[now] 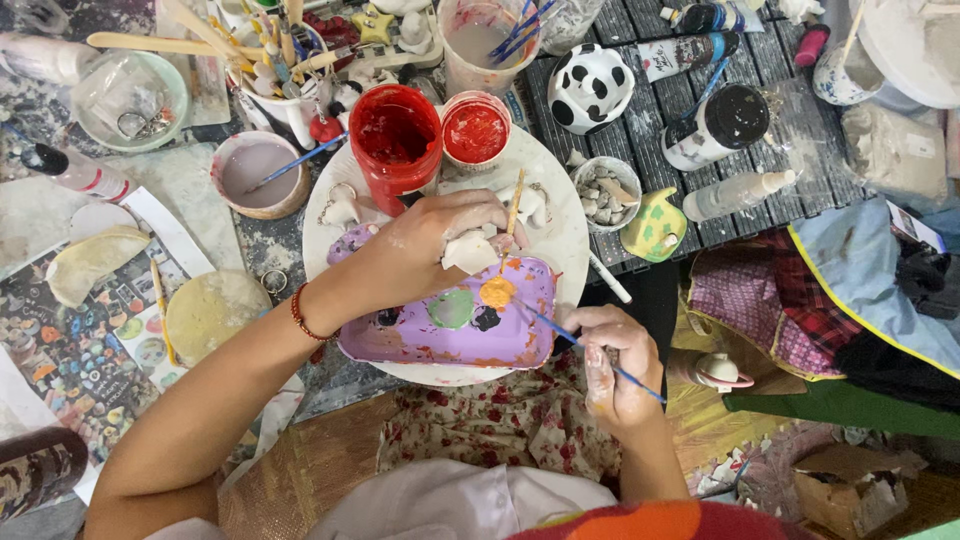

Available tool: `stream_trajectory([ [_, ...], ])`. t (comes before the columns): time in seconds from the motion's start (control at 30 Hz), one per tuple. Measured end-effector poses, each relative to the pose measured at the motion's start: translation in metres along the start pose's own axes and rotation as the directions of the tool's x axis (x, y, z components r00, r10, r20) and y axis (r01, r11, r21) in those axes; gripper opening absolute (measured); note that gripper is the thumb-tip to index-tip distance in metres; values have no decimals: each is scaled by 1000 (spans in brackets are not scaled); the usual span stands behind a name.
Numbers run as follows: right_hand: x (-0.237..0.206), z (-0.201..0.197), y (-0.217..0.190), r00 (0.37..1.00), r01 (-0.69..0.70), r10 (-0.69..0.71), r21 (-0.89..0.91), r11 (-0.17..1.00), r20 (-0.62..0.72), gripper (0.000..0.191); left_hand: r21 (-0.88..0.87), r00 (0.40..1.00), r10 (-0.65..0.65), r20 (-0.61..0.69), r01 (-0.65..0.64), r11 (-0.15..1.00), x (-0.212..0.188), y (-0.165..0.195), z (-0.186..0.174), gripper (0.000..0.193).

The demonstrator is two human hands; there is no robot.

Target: The person paints a small white clay figurine with orange paint using a fine brush. They repeatedly dip the brush into a purple paint tray, apply paint to the figurine, and rotate it to cover different areas. The figurine is held in the left hand while the right hand applies the paint.

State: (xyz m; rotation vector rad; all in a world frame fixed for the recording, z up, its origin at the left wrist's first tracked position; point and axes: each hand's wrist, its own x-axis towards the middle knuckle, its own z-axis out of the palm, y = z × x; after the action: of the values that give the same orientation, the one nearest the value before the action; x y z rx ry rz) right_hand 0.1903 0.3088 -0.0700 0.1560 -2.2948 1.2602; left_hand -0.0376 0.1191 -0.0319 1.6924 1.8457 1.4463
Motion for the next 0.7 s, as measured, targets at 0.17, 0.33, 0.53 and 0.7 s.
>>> stream_trajectory([
  [0.17, -5, 2, 8, 999, 7, -5, 33, 999, -52, 9, -3, 1000, 2, -2, -2, 1000, 0, 0, 1, 40],
  [0.33, -7, 3, 8, 993, -82, 83, 18, 996, -79, 7, 1, 1000, 14, -5, -14, 1000, 0, -1, 0, 41],
  [0.53, -2, 4, 9, 996, -18, 25, 90, 996, -80, 6, 14, 1000, -2, 8, 2, 1000, 0, 1, -1, 50],
  [0.7, 0, 6, 6, 999, 28, -26, 36, 999, -40, 7, -33, 1000, -21, 11, 21, 999, 1, 6, -2, 58],
])
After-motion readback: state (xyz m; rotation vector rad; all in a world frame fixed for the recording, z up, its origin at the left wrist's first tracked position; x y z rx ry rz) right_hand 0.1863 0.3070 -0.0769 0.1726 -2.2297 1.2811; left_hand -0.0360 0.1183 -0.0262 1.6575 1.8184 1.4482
